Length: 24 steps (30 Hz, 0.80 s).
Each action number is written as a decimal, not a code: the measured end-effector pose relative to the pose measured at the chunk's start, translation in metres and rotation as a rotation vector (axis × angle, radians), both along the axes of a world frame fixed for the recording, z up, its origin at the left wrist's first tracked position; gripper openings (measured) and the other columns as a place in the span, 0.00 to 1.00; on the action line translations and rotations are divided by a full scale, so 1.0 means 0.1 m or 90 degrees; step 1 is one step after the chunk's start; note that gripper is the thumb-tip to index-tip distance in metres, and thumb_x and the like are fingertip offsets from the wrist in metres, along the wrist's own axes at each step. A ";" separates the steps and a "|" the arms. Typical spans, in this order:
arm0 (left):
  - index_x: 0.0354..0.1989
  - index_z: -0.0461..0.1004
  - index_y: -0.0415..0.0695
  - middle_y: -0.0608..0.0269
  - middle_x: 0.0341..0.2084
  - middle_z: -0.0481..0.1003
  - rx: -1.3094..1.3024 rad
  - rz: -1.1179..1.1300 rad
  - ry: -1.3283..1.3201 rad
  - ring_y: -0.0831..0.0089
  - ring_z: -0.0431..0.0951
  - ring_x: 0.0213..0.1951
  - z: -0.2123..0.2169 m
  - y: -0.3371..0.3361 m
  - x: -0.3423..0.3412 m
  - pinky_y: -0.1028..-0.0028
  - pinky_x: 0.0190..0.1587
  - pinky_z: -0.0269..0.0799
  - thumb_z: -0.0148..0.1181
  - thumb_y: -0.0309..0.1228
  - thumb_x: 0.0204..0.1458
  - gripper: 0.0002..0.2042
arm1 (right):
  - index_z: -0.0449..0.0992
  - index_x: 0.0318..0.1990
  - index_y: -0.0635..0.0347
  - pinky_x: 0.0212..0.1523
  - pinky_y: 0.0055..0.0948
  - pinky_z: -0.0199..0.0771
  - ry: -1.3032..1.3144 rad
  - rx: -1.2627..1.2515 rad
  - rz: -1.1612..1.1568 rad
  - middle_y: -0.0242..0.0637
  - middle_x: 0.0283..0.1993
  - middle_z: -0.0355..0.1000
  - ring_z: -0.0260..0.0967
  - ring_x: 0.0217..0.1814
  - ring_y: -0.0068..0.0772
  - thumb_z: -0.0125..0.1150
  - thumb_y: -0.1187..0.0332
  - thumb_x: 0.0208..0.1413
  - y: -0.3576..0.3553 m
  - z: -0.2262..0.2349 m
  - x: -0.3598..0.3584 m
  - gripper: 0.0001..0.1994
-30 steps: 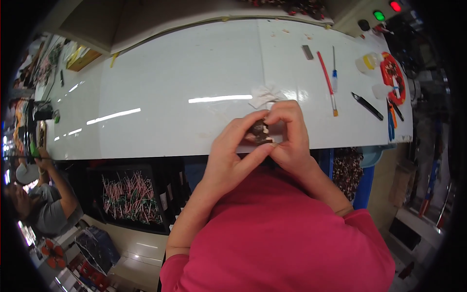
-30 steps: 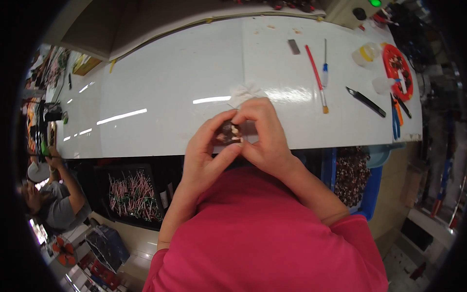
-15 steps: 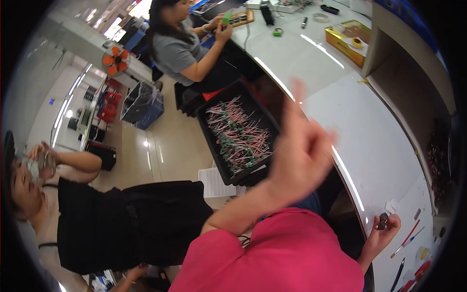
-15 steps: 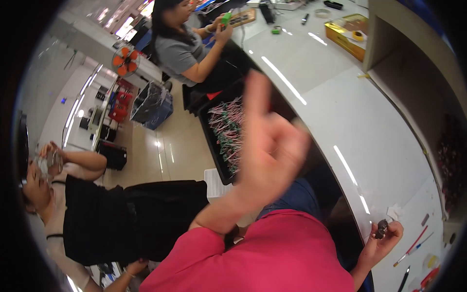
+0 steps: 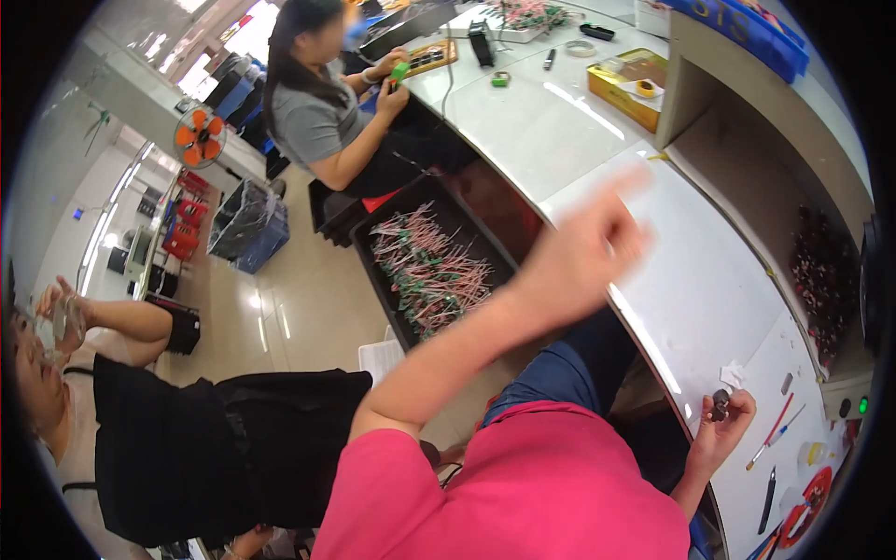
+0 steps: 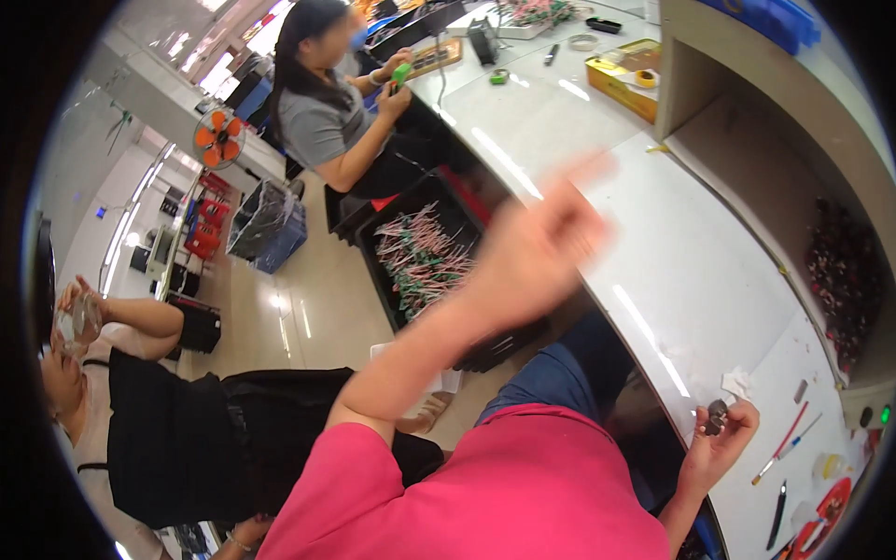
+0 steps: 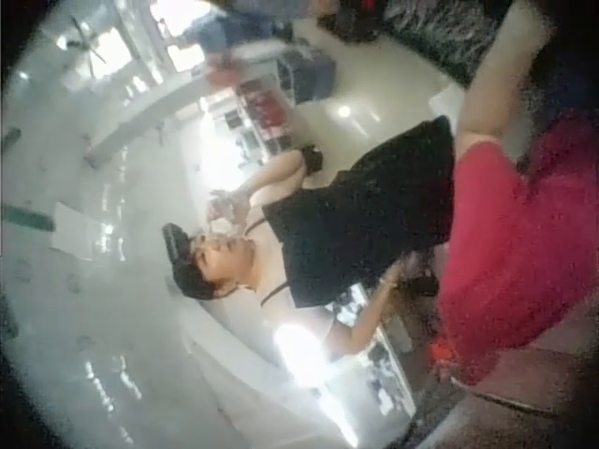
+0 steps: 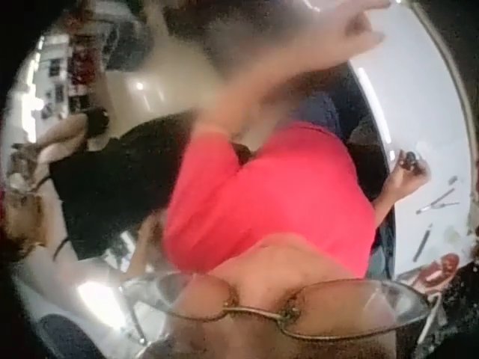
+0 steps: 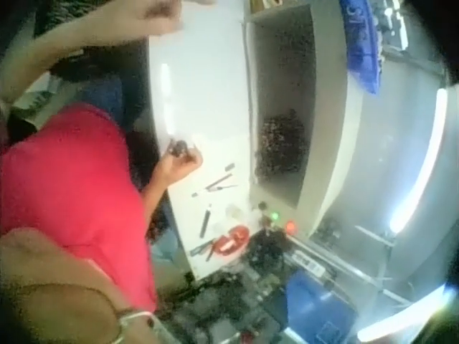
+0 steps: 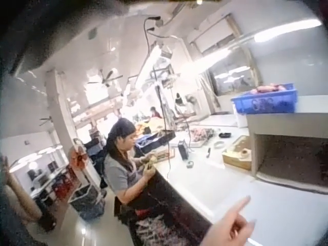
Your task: The person assembles miniature figurines, applying glue with a squeeze bottle and attaching components together by hand.
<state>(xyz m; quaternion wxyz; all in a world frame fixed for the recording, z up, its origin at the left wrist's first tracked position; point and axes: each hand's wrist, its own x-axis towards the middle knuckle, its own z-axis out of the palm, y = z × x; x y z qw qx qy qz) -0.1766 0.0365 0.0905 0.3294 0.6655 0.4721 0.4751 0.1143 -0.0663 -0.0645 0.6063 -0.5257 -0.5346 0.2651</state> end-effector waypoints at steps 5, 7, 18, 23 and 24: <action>0.64 0.53 0.44 0.48 0.44 0.65 -0.168 -0.400 -0.028 0.65 0.71 0.40 -0.68 -0.37 1.05 0.71 0.42 0.71 0.60 0.36 0.47 0.35 | 0.60 0.45 0.58 0.44 0.18 0.59 0.034 0.024 0.003 0.30 0.43 0.56 0.57 0.41 0.20 0.64 0.73 0.49 -0.03 0.04 0.02 0.19; 0.62 0.57 0.42 0.47 0.44 0.66 -0.209 -0.496 -0.099 0.66 0.73 0.39 -0.79 -0.43 1.33 0.72 0.42 0.71 0.60 0.35 0.47 0.32 | 0.59 0.46 0.58 0.44 0.21 0.63 0.100 -0.013 -0.014 0.31 0.44 0.56 0.58 0.43 0.22 0.64 0.71 0.48 -0.06 0.13 0.00 0.21; 0.52 0.66 0.38 0.59 0.35 0.73 -0.392 -0.430 -0.191 0.76 0.76 0.35 -1.05 -0.18 1.50 0.76 0.39 0.73 0.62 0.27 0.47 0.22 | 0.61 0.38 0.58 0.47 0.26 0.61 -0.003 -0.035 -0.066 0.35 0.39 0.57 0.57 0.43 0.31 0.62 0.77 0.37 0.26 0.14 -0.03 0.19; 0.48 0.68 0.38 0.60 0.34 0.71 -0.275 -0.433 -0.186 0.74 0.75 0.33 -1.16 -0.24 1.68 0.76 0.35 0.73 0.63 0.27 0.45 0.20 | 0.63 0.38 0.58 0.42 0.25 0.63 -0.056 -0.058 -0.133 0.37 0.39 0.59 0.60 0.40 0.32 0.67 0.78 0.37 0.16 0.20 0.02 0.21; 0.48 0.68 0.38 0.61 0.35 0.69 -0.228 -0.425 -0.119 0.77 0.74 0.33 -1.14 -0.24 1.67 0.79 0.36 0.72 0.62 0.24 0.45 0.20 | 0.64 0.38 0.58 0.41 0.26 0.64 -0.083 -0.022 -0.129 0.37 0.39 0.60 0.60 0.40 0.33 0.68 0.77 0.37 0.17 0.22 0.01 0.21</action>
